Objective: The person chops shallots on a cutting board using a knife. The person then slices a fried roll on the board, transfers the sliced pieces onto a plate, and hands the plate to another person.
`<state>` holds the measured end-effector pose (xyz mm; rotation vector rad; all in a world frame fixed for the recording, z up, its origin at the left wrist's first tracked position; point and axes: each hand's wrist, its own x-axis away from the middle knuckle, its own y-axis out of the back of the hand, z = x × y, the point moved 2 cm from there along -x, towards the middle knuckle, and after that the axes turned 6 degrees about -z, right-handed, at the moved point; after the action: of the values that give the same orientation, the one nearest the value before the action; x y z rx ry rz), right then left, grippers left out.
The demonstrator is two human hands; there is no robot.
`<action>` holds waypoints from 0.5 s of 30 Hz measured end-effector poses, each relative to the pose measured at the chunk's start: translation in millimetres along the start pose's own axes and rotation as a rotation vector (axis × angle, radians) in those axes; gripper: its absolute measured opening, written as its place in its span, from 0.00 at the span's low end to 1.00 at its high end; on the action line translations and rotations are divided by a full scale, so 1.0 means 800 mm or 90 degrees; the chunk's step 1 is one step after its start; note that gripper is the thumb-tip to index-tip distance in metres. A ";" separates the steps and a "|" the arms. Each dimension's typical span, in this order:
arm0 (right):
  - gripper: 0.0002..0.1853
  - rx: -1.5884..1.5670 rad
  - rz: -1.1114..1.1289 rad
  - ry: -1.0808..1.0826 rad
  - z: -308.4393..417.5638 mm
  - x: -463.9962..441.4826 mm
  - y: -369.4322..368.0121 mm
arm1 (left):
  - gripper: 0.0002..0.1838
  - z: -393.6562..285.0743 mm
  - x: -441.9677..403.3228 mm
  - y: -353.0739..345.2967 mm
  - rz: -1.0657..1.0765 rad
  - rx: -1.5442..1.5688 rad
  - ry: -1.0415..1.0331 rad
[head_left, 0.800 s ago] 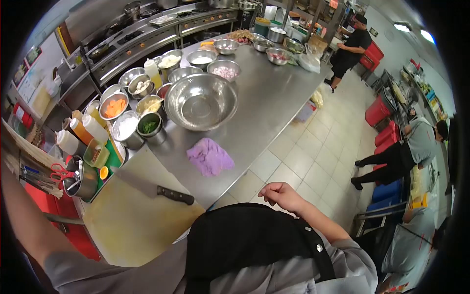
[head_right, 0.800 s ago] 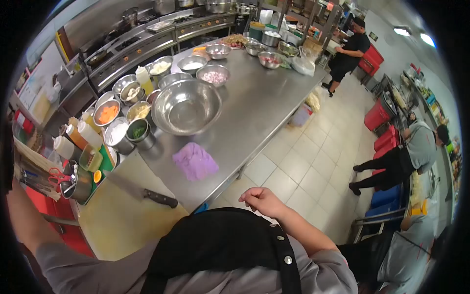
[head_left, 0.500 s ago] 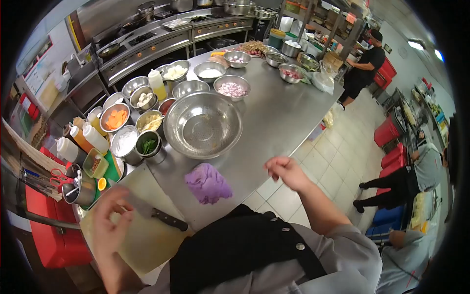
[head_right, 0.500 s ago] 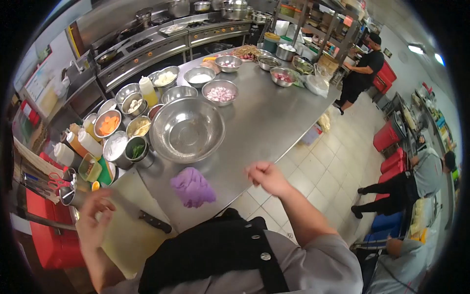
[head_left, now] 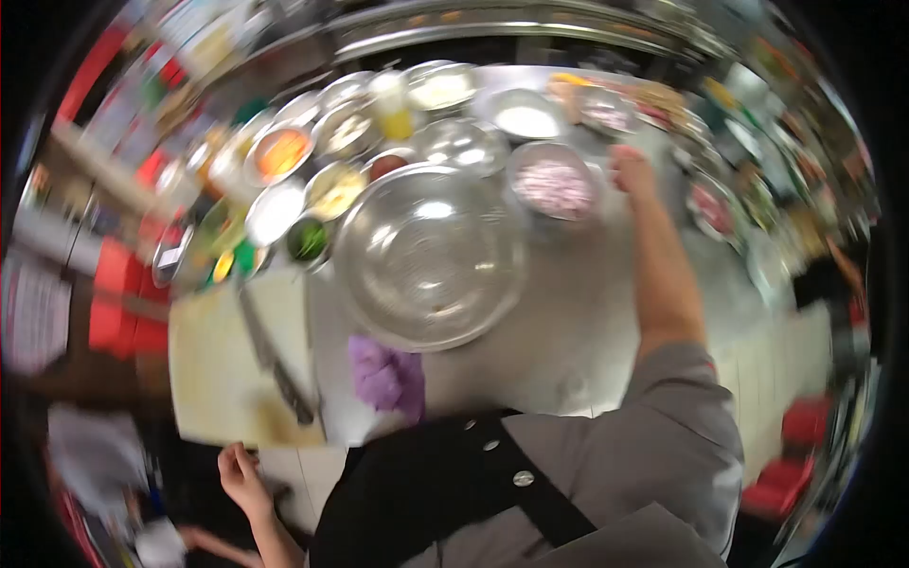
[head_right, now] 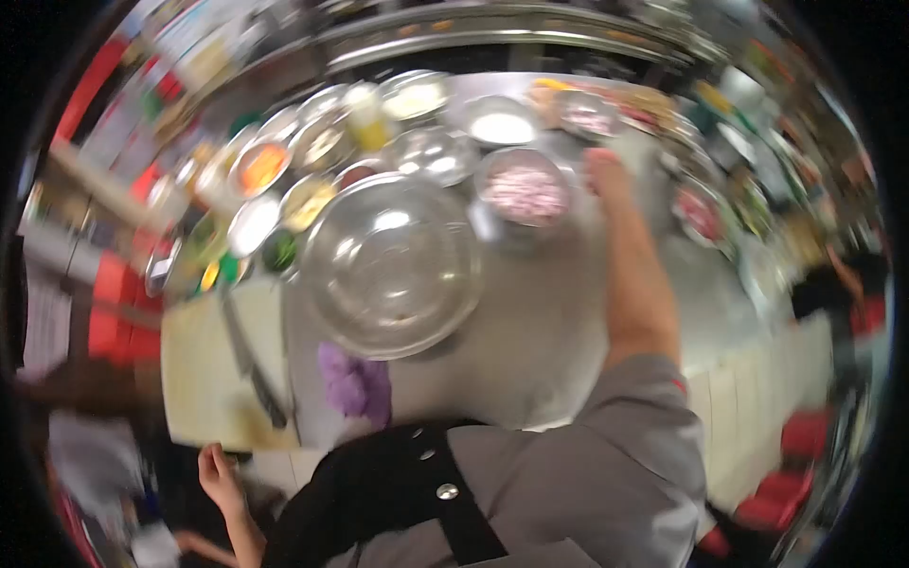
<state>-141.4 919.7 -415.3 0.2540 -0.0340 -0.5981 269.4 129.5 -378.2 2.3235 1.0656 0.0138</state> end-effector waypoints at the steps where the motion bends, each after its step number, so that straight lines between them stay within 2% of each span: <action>1: 0.23 -0.028 0.025 0.001 -0.008 -0.028 0.001 | 0.12 0.012 0.026 0.018 -0.064 -0.010 0.081; 2: 0.32 0.137 -0.004 0.022 -0.018 -0.055 -0.006 | 0.12 0.036 0.053 0.041 -0.105 -0.061 0.070; 3: 0.38 0.215 -0.016 0.007 -0.038 -0.091 -0.016 | 0.11 0.048 0.074 0.066 -0.132 -0.128 0.090; 4: 0.45 0.292 -0.026 -0.011 -0.054 -0.122 -0.027 | 0.12 0.059 0.106 0.080 -0.135 -0.182 0.174; 5: 0.45 0.316 -0.015 0.004 -0.081 -0.158 -0.025 | 0.12 0.068 0.137 0.088 -0.152 -0.267 0.206; 6: 0.40 0.373 0.047 -0.034 -0.057 -0.142 -0.029 | 0.12 0.090 0.173 0.101 -0.142 -0.334 0.172; 7: 0.28 0.360 0.079 -0.028 -0.069 -0.161 -0.031 | 0.11 0.117 0.211 0.109 -0.134 -0.419 0.176; 8: 0.18 0.346 0.111 -0.023 -0.084 -0.182 -0.032 | 0.13 0.125 0.247 0.109 -0.100 -0.467 0.236; 9: 0.15 0.382 0.097 -0.030 -0.075 -0.175 -0.033 | 0.14 0.131 0.281 0.106 -0.058 -0.506 0.293; 11: 0.20 0.508 0.083 0.064 -0.094 -0.205 -0.030 | 0.17 0.143 0.340 0.091 -0.004 -0.545 0.396; 12: 0.22 0.519 0.052 0.054 -0.078 -0.187 -0.031 | 0.19 0.137 0.350 0.087 0.110 -0.539 0.526; 13: 0.25 0.532 0.015 0.036 -0.065 -0.163 -0.023 | 0.19 0.152 0.372 0.089 0.161 -0.528 0.543; 15: 0.29 0.557 -0.093 0.221 -0.119 -0.196 0.002 | 0.18 0.190 0.404 0.099 0.274 -0.511 0.565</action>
<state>-259.8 1030.3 -500.4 1.2141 0.0627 -0.6500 581.0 238.7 -536.5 1.7024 0.6699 1.4533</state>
